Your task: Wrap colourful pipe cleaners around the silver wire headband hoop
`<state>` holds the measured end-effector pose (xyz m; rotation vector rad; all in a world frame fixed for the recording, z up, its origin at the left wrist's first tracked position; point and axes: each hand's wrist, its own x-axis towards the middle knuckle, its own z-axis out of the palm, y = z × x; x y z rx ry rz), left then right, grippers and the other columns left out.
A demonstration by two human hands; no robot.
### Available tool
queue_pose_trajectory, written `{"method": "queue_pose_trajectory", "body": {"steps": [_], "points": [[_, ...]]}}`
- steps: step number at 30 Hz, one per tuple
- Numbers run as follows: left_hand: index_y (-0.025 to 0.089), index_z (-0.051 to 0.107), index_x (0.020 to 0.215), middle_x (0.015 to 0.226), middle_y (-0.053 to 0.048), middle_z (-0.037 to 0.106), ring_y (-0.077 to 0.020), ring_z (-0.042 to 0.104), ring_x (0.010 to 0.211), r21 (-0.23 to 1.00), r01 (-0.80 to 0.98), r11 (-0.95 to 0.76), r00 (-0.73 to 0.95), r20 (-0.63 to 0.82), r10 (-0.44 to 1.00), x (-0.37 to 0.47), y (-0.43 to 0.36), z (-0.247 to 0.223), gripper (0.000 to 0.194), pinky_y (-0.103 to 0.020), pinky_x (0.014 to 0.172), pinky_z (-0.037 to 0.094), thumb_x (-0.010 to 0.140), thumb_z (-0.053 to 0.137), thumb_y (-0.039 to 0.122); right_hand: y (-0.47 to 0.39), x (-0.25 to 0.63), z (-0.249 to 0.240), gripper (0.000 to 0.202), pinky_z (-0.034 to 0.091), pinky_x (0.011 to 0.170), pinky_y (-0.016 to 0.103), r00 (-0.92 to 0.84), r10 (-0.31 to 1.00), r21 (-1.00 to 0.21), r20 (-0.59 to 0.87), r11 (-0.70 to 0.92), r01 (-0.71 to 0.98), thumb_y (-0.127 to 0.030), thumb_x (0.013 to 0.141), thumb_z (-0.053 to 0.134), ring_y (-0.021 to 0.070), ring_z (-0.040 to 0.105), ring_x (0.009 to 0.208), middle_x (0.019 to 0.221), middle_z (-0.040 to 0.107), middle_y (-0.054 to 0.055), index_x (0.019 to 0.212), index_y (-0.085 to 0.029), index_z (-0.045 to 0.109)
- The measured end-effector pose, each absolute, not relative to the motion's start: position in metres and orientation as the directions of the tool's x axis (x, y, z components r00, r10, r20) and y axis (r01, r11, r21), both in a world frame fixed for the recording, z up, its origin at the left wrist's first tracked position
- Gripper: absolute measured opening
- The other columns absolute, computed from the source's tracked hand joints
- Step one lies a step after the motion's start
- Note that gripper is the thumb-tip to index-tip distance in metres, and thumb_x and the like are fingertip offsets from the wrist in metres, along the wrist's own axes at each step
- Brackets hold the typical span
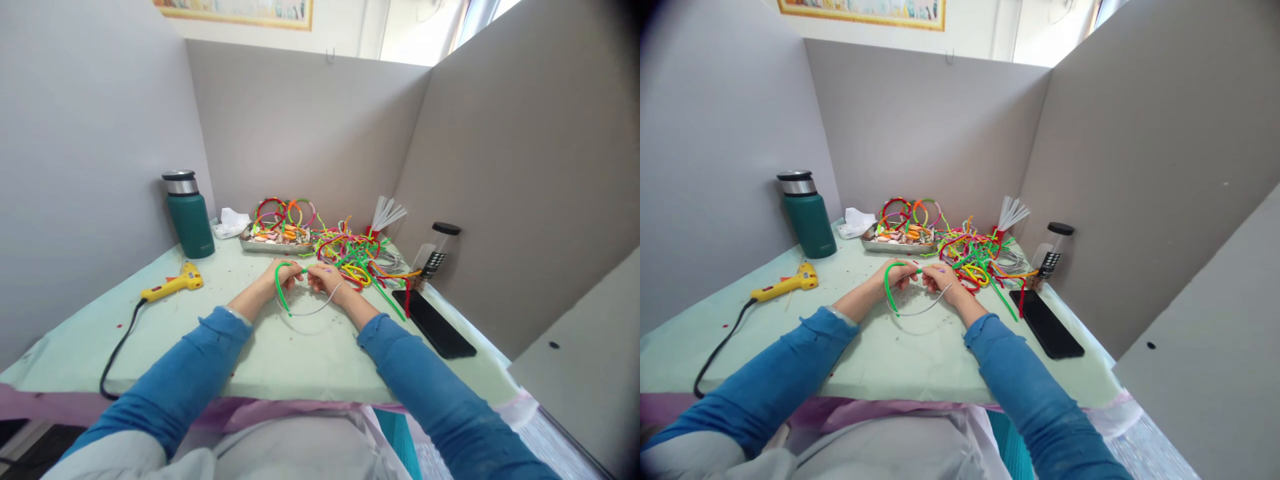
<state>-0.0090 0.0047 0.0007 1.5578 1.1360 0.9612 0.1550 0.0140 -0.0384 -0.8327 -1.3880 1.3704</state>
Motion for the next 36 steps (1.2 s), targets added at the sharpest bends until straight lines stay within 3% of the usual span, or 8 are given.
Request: {"method": "queue_pose_trajectory", "body": {"steps": [6, 16, 21, 30, 36], "points": [[0.011, 0.063, 0.076, 0.062, -0.003, 0.063, -0.0069, 0.043, 0.036, 0.995, 0.082, -0.053, 0.289, 0.027, 0.957, -0.010, 0.007, -0.002, 0.019, -0.022, 0.035, 0.031, 0.065, 0.068, 0.026, 0.015, 0.155, -0.039, 0.027, 0.034, 0.039, 0.021, -0.278, 0.947, -0.975, 0.161, 0.108, -0.195, -0.039, 0.066, 0.070, 0.0076, 0.047, 0.040, 0.053, 0.059, 0.000, 0.062, -0.015, 0.060], [0.012, 0.059, 0.063, 0.059, -0.002, 0.061, -0.0052, 0.043, 0.037, 0.984, 0.119, -0.134, 0.310, 0.091, 0.947, -0.010, 0.008, -0.008, 0.035, -0.020, 0.037, 0.032, 0.064, 0.075, 0.042, 0.014, 0.156, -0.041, 0.036, 0.035, 0.039, 0.021, -0.291, 0.931, -0.970, 0.221, 0.178, -0.166, -0.049, 0.069, 0.069, 0.0073, 0.046, 0.040, 0.054, 0.058, -0.001, 0.064, -0.015, 0.059], [0.012, 0.059, 0.061, 0.043, 0.001, 0.051, -0.0056, 0.040, 0.034, 0.976, 0.183, -0.123, 0.339, 0.055, 0.939, -0.011, 0.008, -0.008, 0.038, -0.020, 0.037, 0.027, 0.068, 0.072, 0.047, 0.015, 0.155, -0.041, 0.036, 0.035, 0.039, 0.020, -0.286, 0.935, -0.973, 0.212, 0.174, -0.154, -0.049, 0.068, 0.069, 0.0068, 0.046, 0.039, 0.052, 0.058, -0.001, 0.063, -0.015, 0.059], [0.011, 0.059, 0.058, 0.038, 0.001, 0.047, -0.0070, 0.039, 0.035, 0.988, 0.150, 0.019, 0.351, -0.071, 0.934, -0.009, -0.001, 0.003, 0.040, -0.022, 0.040, 0.030, 0.068, 0.072, 0.047, 0.017, 0.156, -0.043, 0.031, 0.035, 0.039, 0.020, -0.306, 0.930, -0.971, 0.203, 0.152, -0.184, -0.044, 0.067, 0.070, 0.0071, 0.046, 0.040, 0.052, 0.058, -0.001, 0.062, -0.015, 0.060], [0.011, 0.060, 0.058, 0.040, 0.000, 0.048, -0.0068, 0.039, 0.037, 0.990, 0.135, -0.048, 0.338, -0.001, 0.941, -0.008, 0.000, 0.001, 0.039, -0.021, 0.040, 0.029, 0.067, 0.073, 0.047, 0.015, 0.155, -0.041, 0.037, 0.035, 0.039, 0.020, -0.279, 0.939, -0.966, 0.203, 0.146, -0.211, -0.051, 0.066, 0.071, 0.0072, 0.047, 0.041, 0.055, 0.058, -0.001, 0.065, -0.015, 0.060]]}}
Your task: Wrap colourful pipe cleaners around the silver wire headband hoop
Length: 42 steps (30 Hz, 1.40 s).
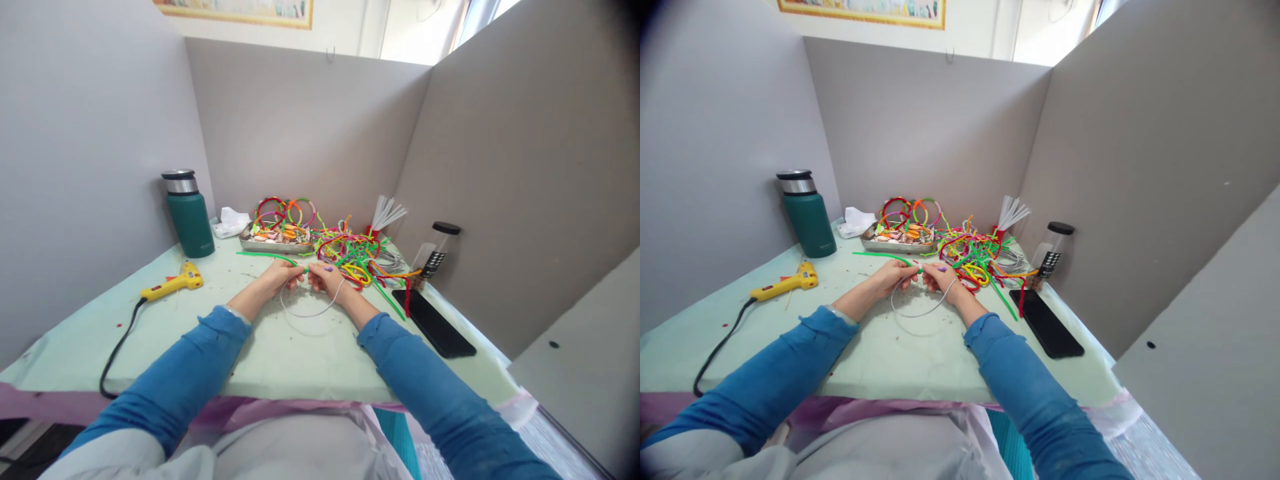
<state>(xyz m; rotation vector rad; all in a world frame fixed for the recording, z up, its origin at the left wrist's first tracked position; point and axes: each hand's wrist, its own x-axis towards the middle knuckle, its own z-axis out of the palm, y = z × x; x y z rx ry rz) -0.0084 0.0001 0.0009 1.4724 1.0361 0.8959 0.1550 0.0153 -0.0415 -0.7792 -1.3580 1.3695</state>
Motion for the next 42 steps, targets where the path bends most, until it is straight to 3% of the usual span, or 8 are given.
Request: {"method": "queue_pose_trajectory", "body": {"steps": [6, 15, 21, 32, 42], "points": [[0.010, 0.062, 0.059, 0.039, 0.000, 0.047, -0.0067, 0.039, 0.036, 0.986, 0.138, -0.093, 0.359, 0.038, 0.932, -0.0098, 0.0033, -0.0026, 0.039, -0.022, 0.041, 0.029, 0.068, 0.073, 0.046, 0.0141, 0.1546, -0.0399, 0.042, 0.034, 0.037, 0.020, -0.282, 0.939, -0.967, 0.196, 0.136, -0.217, -0.055, 0.066, 0.071, 0.0076, 0.048, 0.040, 0.054, 0.058, 0.000, 0.063, -0.015, 0.060], [0.011, 0.061, 0.061, 0.038, 0.001, 0.047, -0.0067, 0.038, 0.036, 0.985, 0.163, -0.049, 0.334, -0.008, 0.942, -0.0084, 0.0006, -0.0006, 0.042, -0.021, 0.039, 0.028, 0.067, 0.072, 0.051, 0.0126, 0.1546, -0.0383, 0.033, 0.034, 0.038, 0.022, -0.292, 0.940, -0.970, 0.178, 0.119, -0.210, -0.046, 0.065, 0.072, 0.0078, 0.047, 0.040, 0.054, 0.059, 0.000, 0.062, -0.016, 0.060], [0.011, 0.059, 0.063, 0.047, -0.002, 0.056, -0.0055, 0.039, 0.034, 0.984, 0.166, -0.068, 0.270, 0.021, 0.963, -0.0078, 0.0027, -0.0026, 0.043, -0.022, 0.037, 0.025, 0.072, 0.067, 0.052, 0.0123, 0.1548, -0.0364, 0.034, 0.035, 0.039, 0.021, -0.286, 0.942, -0.974, 0.174, 0.121, -0.194, -0.047, 0.065, 0.072, 0.0074, 0.047, 0.040, 0.056, 0.059, -0.001, 0.064, -0.016, 0.060], [0.012, 0.060, 0.061, 0.040, 0.001, 0.050, -0.0063, 0.038, 0.033, 0.952, 0.273, -0.138, 0.233, 0.074, 0.970, -0.0084, 0.0014, -0.0009, 0.041, -0.022, 0.039, 0.024, 0.075, 0.065, 0.050, 0.0112, 0.1543, -0.0344, 0.035, 0.032, 0.038, 0.021, -0.279, 0.948, -0.979, 0.153, 0.106, -0.177, -0.048, 0.065, 0.071, 0.0068, 0.047, 0.038, 0.055, 0.058, -0.001, 0.064, -0.016, 0.058], [0.012, 0.061, 0.060, 0.037, 0.001, 0.047, -0.0069, 0.037, 0.033, 0.955, 0.263, -0.138, 0.257, 0.068, 0.964, -0.0086, 0.0031, -0.0026, 0.043, -0.022, 0.040, 0.025, 0.075, 0.064, 0.052, 0.0126, 0.1544, -0.0361, 0.034, 0.034, 0.039, 0.021, -0.292, 0.943, -0.978, 0.159, 0.110, -0.177, -0.047, 0.066, 0.071, 0.0069, 0.047, 0.039, 0.055, 0.059, -0.001, 0.065, -0.016, 0.059]]}}
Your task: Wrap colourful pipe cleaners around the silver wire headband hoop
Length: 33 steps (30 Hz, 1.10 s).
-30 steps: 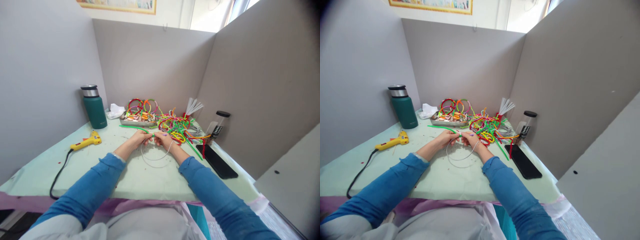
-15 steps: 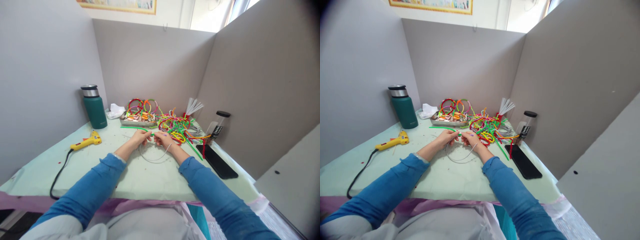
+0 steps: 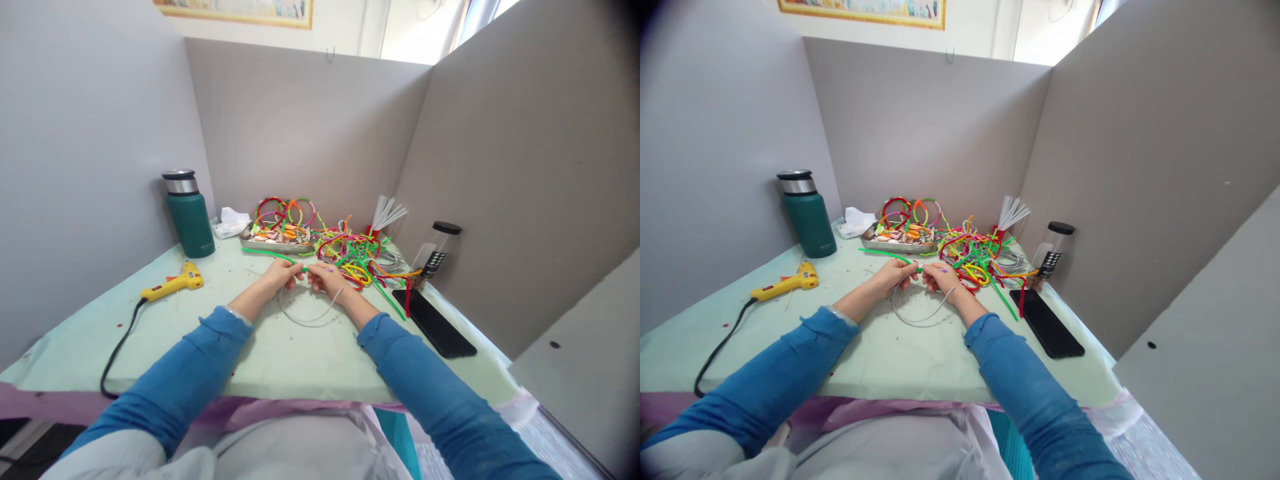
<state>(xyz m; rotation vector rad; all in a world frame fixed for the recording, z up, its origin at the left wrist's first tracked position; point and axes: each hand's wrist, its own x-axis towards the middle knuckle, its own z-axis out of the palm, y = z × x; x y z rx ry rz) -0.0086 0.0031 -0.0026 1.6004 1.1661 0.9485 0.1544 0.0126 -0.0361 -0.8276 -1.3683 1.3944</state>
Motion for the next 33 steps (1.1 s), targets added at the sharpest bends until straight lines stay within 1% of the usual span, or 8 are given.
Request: {"method": "queue_pose_trajectory", "body": {"steps": [9, 23, 33], "points": [[0.013, 0.057, 0.056, 0.037, 0.001, 0.046, -0.0066, 0.037, 0.034, 0.948, 0.279, -0.155, 0.249, 0.084, 0.965, -0.0096, 0.0028, -0.0028, 0.044, -0.022, 0.040, 0.025, 0.073, 0.065, 0.053, 0.0162, 0.1547, -0.0400, 0.035, 0.036, 0.039, 0.021, -0.302, 0.938, -0.979, 0.172, 0.129, -0.157, -0.049, 0.067, 0.069, 0.0076, 0.048, 0.040, 0.054, 0.059, 0.000, 0.065, -0.015, 0.060], [0.013, 0.057, 0.058, 0.036, 0.002, 0.045, -0.0073, 0.037, 0.033, 0.934, 0.318, -0.163, 0.262, 0.079, 0.962, -0.0112, 0.0070, -0.0080, 0.047, -0.022, 0.040, 0.024, 0.074, 0.061, 0.058, 0.0134, 0.1544, -0.0372, 0.033, 0.035, 0.039, 0.020, -0.303, 0.940, -0.983, 0.154, 0.114, -0.145, -0.046, 0.066, 0.071, 0.0069, 0.048, 0.038, 0.054, 0.060, -0.001, 0.065, -0.015, 0.060], [0.013, 0.057, 0.059, 0.036, 0.002, 0.045, -0.0072, 0.037, 0.033, 0.929, 0.333, -0.163, 0.265, 0.073, 0.961, -0.0115, 0.0064, -0.0066, 0.047, -0.023, 0.041, 0.024, 0.075, 0.060, 0.056, 0.0136, 0.1545, -0.0375, 0.033, 0.035, 0.038, 0.020, -0.303, 0.940, -0.982, 0.154, 0.112, -0.149, -0.046, 0.066, 0.070, 0.0067, 0.048, 0.037, 0.054, 0.060, -0.001, 0.065, -0.015, 0.060]]}}
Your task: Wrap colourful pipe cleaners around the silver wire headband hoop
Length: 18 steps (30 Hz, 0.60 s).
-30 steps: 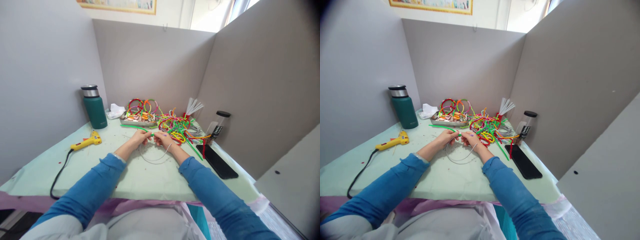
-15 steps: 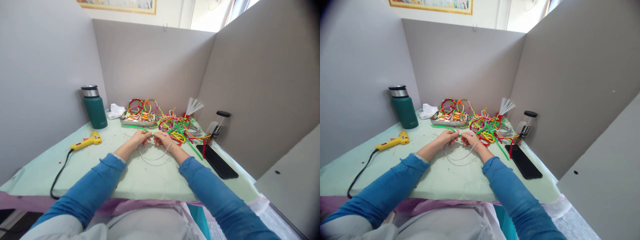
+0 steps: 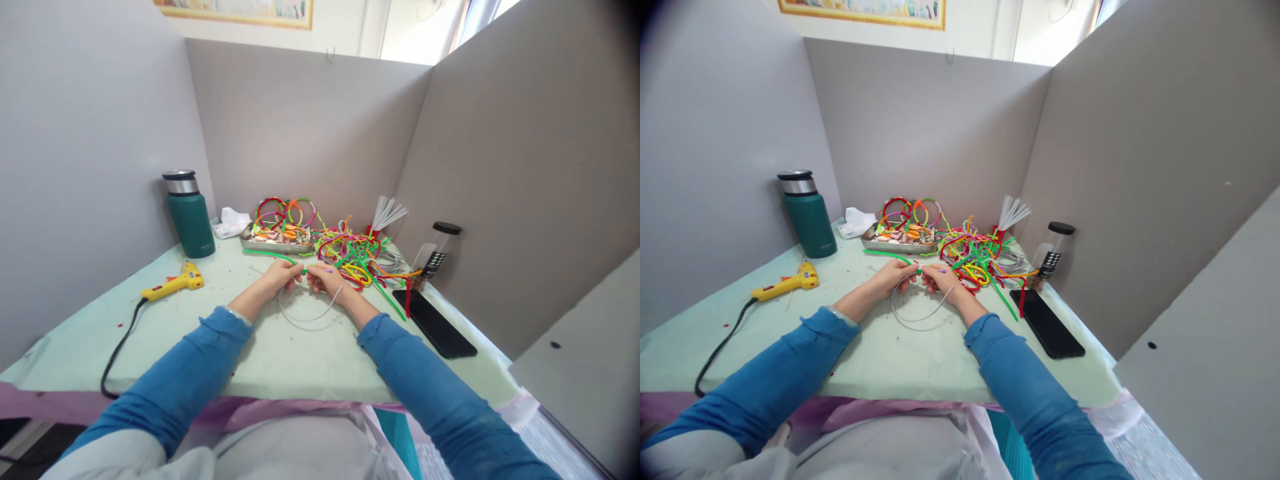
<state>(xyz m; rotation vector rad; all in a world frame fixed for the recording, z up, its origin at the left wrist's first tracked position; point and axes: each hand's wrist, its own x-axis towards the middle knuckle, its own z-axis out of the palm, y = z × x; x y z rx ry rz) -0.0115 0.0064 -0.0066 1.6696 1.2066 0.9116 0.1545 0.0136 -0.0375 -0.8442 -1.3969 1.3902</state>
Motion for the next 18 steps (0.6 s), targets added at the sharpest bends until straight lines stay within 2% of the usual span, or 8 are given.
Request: {"method": "queue_pose_trajectory", "body": {"steps": [7, 18], "points": [[0.013, 0.057, 0.060, 0.036, 0.001, 0.044, -0.0075, 0.037, 0.034, 0.928, 0.340, -0.155, 0.259, 0.067, 0.964, -0.0118, 0.0072, -0.0081, 0.045, -0.023, 0.042, 0.024, 0.078, 0.058, 0.053, 0.0143, 0.1548, -0.0386, 0.033, 0.035, 0.039, 0.020, -0.308, 0.939, -0.982, 0.155, 0.112, -0.151, -0.046, 0.067, 0.070, 0.0066, 0.047, 0.038, 0.054, 0.060, -0.001, 0.066, -0.014, 0.060], [0.012, 0.057, 0.059, 0.037, 0.001, 0.045, -0.0078, 0.037, 0.033, 0.926, 0.344, -0.154, 0.260, 0.064, 0.963, -0.0111, 0.0063, -0.0071, 0.046, -0.023, 0.041, 0.024, 0.076, 0.059, 0.056, 0.0140, 0.1549, -0.0381, 0.033, 0.036, 0.040, 0.020, -0.307, 0.939, -0.982, 0.157, 0.115, -0.148, -0.045, 0.066, 0.071, 0.0067, 0.048, 0.039, 0.054, 0.060, -0.001, 0.065, -0.014, 0.061]]}}
